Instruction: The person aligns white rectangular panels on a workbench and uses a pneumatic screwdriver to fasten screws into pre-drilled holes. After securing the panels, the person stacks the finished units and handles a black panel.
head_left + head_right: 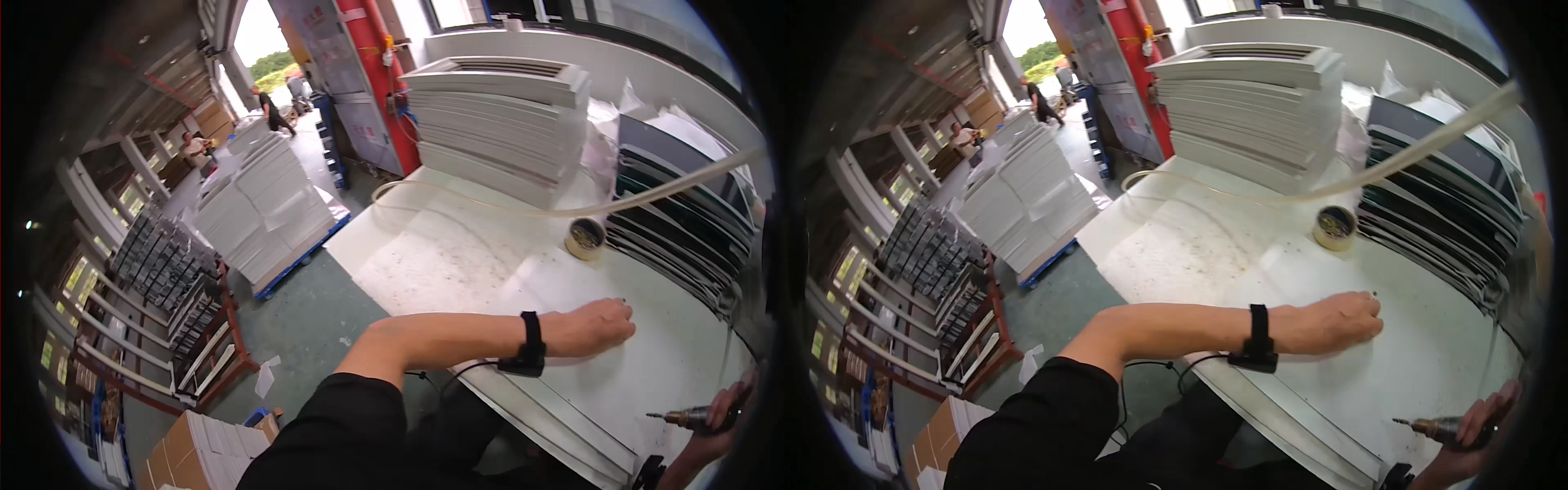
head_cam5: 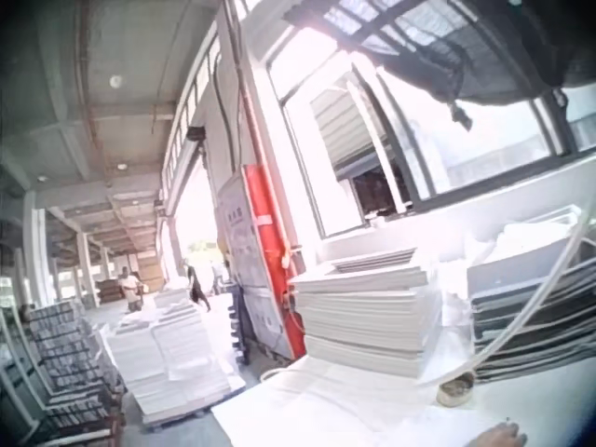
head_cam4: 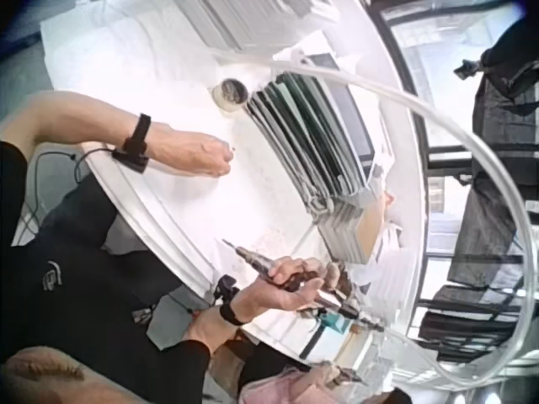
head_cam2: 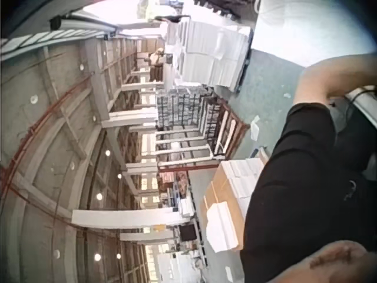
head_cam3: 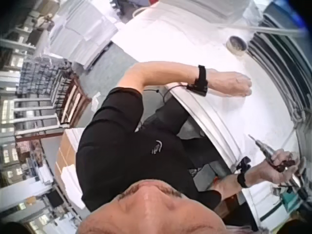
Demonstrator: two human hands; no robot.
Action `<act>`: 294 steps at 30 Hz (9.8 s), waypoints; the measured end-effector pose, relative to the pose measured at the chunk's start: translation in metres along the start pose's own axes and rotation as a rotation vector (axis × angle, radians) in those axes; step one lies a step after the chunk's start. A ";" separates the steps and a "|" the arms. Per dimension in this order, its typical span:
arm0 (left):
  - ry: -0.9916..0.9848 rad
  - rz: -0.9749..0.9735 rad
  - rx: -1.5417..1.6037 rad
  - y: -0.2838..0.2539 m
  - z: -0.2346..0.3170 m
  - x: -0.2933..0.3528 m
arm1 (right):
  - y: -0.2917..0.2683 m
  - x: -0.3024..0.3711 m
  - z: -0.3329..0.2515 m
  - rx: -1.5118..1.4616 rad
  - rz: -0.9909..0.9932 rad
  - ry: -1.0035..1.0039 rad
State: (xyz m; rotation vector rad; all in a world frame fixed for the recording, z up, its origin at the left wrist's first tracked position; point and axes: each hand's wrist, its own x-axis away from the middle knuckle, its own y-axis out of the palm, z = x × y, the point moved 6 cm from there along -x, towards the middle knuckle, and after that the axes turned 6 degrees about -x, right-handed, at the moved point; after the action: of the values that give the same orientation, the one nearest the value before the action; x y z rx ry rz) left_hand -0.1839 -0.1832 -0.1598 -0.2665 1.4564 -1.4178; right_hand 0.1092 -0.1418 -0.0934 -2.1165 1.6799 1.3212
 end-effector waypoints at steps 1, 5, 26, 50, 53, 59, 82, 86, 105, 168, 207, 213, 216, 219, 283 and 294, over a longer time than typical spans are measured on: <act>-0.006 -0.032 -0.048 0.017 -0.015 0.001 | 0.008 -0.001 0.003 -0.137 -0.047 0.011; -0.263 -0.096 -0.047 0.003 -0.025 0.035 | 0.049 0.002 0.032 -0.286 -0.131 0.149; -0.798 -0.135 1.047 0.039 0.033 0.027 | 0.037 -0.005 -0.010 -0.394 -0.084 -0.036; -0.795 -0.122 1.554 0.060 0.051 0.028 | 0.041 -0.003 0.006 -0.447 -0.059 -0.012; -0.797 -0.114 1.561 0.060 0.051 0.029 | 0.040 -0.002 0.005 -0.444 -0.065 -0.018; -0.780 -0.116 1.566 0.059 0.052 0.025 | 0.039 -0.003 0.007 -0.462 -0.102 -0.006; -0.408 -0.161 0.471 0.063 -0.005 -0.096 | 0.059 -0.085 0.054 0.118 -0.139 0.043; -0.345 -0.169 0.353 0.083 -0.012 -0.101 | 0.049 -0.088 0.080 0.163 -0.173 0.112; -0.320 -0.153 0.355 0.102 -0.016 -0.104 | 0.035 -0.086 0.099 0.174 -0.125 0.131; 0.058 -0.381 -0.207 0.094 0.052 -0.091 | 0.029 -0.090 0.120 0.282 -0.311 -0.164; 0.120 -0.351 -0.244 0.081 0.050 -0.080 | 0.047 -0.085 0.114 0.053 -0.336 0.284; 0.021 -0.225 -0.157 0.023 0.030 -0.064 | 0.054 -0.090 0.051 0.133 -0.230 0.029; -0.233 -0.196 -0.163 -0.018 -0.007 -0.027 | 0.032 -0.068 0.043 0.120 -0.217 0.085; -0.297 -0.167 -0.168 -0.026 -0.016 0.013 | 0.026 -0.047 0.032 0.040 -0.144 0.144; -0.375 -0.186 0.637 0.071 0.112 0.005 | 0.062 0.022 -0.015 0.098 -0.214 0.365; -0.333 -0.202 0.548 0.080 0.118 0.003 | 0.054 0.036 -0.012 0.191 -0.163 0.399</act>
State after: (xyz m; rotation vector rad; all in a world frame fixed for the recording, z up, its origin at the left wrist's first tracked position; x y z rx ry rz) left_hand -0.0567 -0.2346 -0.1998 -0.2877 0.7505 -1.7777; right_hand 0.0699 -0.1954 -0.0895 -2.4502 1.6373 0.6954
